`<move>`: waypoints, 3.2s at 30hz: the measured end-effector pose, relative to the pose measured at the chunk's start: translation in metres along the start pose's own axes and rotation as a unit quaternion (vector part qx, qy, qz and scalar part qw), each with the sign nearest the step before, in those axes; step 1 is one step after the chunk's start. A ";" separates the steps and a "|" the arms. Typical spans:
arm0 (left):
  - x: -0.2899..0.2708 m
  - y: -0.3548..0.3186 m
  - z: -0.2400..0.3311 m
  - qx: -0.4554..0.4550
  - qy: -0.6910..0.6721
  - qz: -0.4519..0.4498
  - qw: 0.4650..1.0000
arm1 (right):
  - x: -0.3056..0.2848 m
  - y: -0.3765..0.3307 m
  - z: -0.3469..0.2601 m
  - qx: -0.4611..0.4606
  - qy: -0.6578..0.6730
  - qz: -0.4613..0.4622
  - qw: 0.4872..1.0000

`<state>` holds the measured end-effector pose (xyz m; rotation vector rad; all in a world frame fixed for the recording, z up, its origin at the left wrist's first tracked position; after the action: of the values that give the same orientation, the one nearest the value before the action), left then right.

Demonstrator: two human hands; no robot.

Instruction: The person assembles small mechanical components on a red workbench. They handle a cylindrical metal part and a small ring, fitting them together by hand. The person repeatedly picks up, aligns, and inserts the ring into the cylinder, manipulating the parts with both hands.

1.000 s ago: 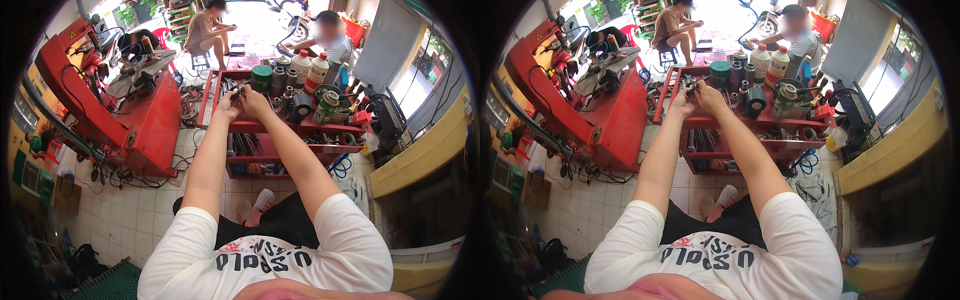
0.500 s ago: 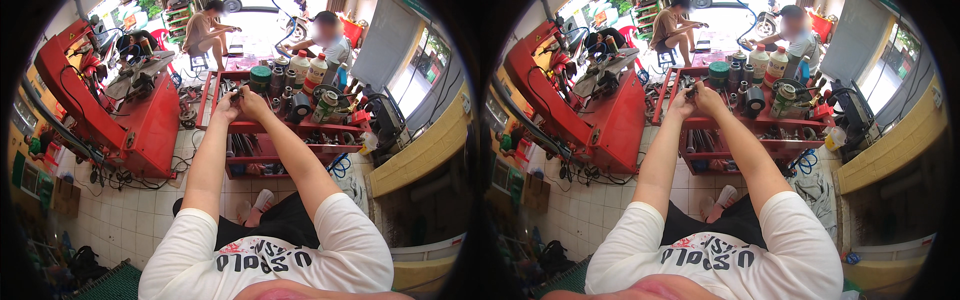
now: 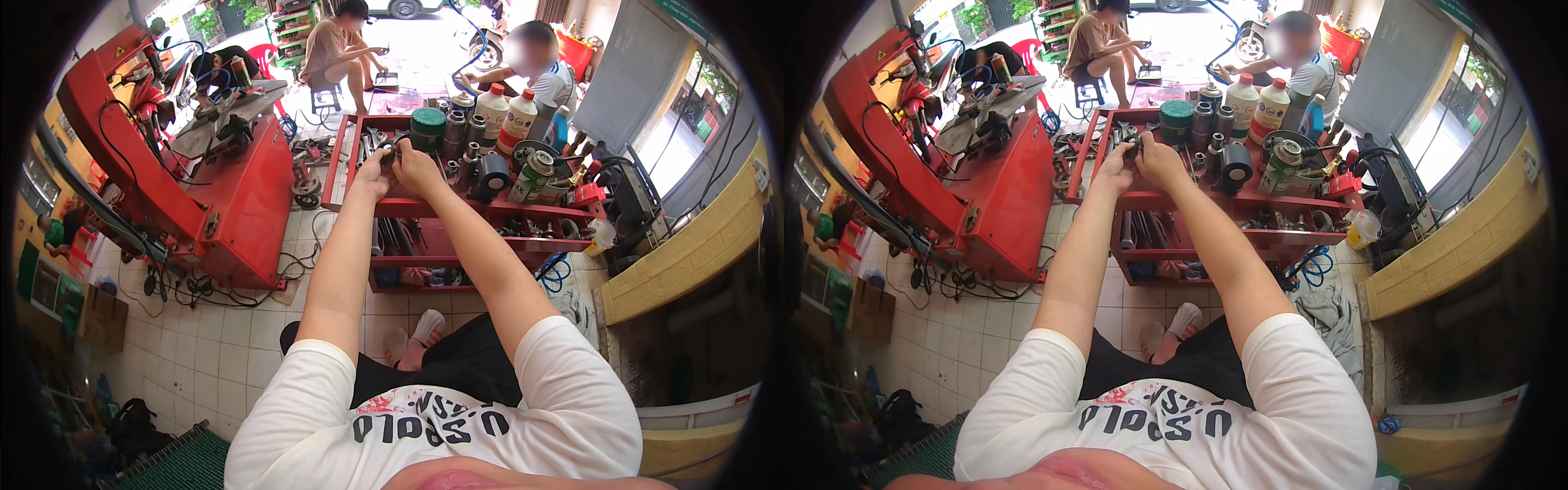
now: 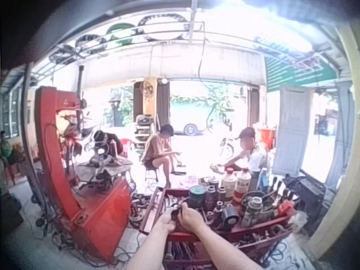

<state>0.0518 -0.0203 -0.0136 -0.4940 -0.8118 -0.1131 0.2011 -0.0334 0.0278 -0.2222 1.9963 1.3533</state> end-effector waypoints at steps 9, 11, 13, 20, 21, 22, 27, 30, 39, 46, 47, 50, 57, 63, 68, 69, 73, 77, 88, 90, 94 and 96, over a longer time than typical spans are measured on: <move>0.006 -0.002 -0.003 0.005 0.021 0.018 1.000 | -0.004 0.001 -0.004 0.043 -0.054 0.009 0.998; 0.005 -0.002 -0.003 -0.007 0.017 0.017 1.000 | -0.006 0.003 -0.007 0.041 -0.058 0.020 0.997; 0.006 -0.002 -0.004 0.002 0.012 0.018 1.000 | -0.006 0.002 -0.007 0.035 -0.071 0.018 0.997; 0.001 0.005 -0.003 0.002 0.013 0.010 1.000 | -0.002 0.001 -0.003 -0.002 -0.075 0.008 0.997; 0.000 0.005 -0.003 0.002 0.024 0.013 1.000 | -0.002 0.000 -0.003 -0.001 -0.069 0.012 0.998; -0.002 0.006 -0.002 0.002 0.020 0.011 1.000 | -0.002 0.001 -0.004 -0.006 -0.060 0.010 0.998; -0.004 0.013 -0.004 -0.007 0.011 0.005 1.000 | -0.003 -0.001 0.000 0.002 -0.021 -0.004 1.000; -0.008 0.016 0.000 0.001 -0.002 0.005 1.000 | -0.006 0.001 -0.003 -0.014 0.017 0.012 1.000; 0.006 0.012 -0.006 0.012 -0.060 -0.008 0.998 | -0.008 -0.006 0.003 0.042 -0.094 -0.027 0.994; -0.002 0.009 -0.001 -0.007 -0.056 -0.034 0.998 | -0.009 0.001 -0.007 0.042 -0.085 -0.053 0.994; -0.002 0.008 -0.001 -0.003 -0.055 -0.027 0.998 | -0.009 0.001 -0.008 0.037 -0.083 -0.052 0.994; -0.005 0.006 -0.001 0.004 -0.049 -0.010 0.999 | -0.014 0.003 -0.015 0.029 -0.071 -0.044 0.996; -0.007 0.008 0.004 -0.024 -0.092 -0.022 0.995 | -0.013 0.005 -0.016 0.014 -0.052 -0.037 0.998; -0.007 0.005 0.005 -0.037 -0.158 -0.001 0.987 | -0.011 0.005 -0.014 -0.017 -0.047 -0.045 0.998; -0.007 0.006 0.002 -0.043 -0.169 0.012 0.985 | -0.013 0.003 -0.013 -0.050 -0.042 -0.043 0.997; -0.009 0.006 0.003 -0.043 -0.172 0.010 0.984 | -0.014 0.004 -0.016 -0.057 -0.045 -0.042 0.996; -0.016 0.010 0.007 -0.043 -0.171 -0.001 0.984 | -0.011 0.005 -0.012 -0.037 -0.023 -0.034 0.998; -0.014 0.009 0.007 -0.055 -0.155 0.004 0.986 | -0.010 0.004 -0.009 -0.044 -0.019 -0.029 0.998; -0.004 0.004 0.007 -0.036 -0.088 -0.003 0.995 | -0.013 0.005 -0.013 0.017 -0.029 -0.050 0.998; -0.005 0.003 0.007 -0.030 -0.077 -0.003 0.997 | -0.012 0.005 -0.013 0.028 -0.022 -0.044 0.998; 0.002 0.001 0.001 -0.028 -0.062 0.013 0.998 | -0.009 -0.001 -0.004 0.064 0.018 -0.028 0.997; 0.004 0.001 0.001 -0.045 -0.072 0.000 0.996 | -0.007 -0.002 0.000 0.072 0.018 -0.020 0.997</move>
<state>0.0542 -0.0189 -0.0106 -0.5909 -0.9505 -0.1156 0.2071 -0.0358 0.0303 -0.2197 2.0983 1.1822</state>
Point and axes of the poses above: each hand's wrist, its own y-axis towards the middle knuckle, its own x-axis out of the palm, z = x × y, the point moved 1 cm from there along y, towards the middle knuckle, and after that the axes turned 13 degrees about -x, right-handed, at the moved point
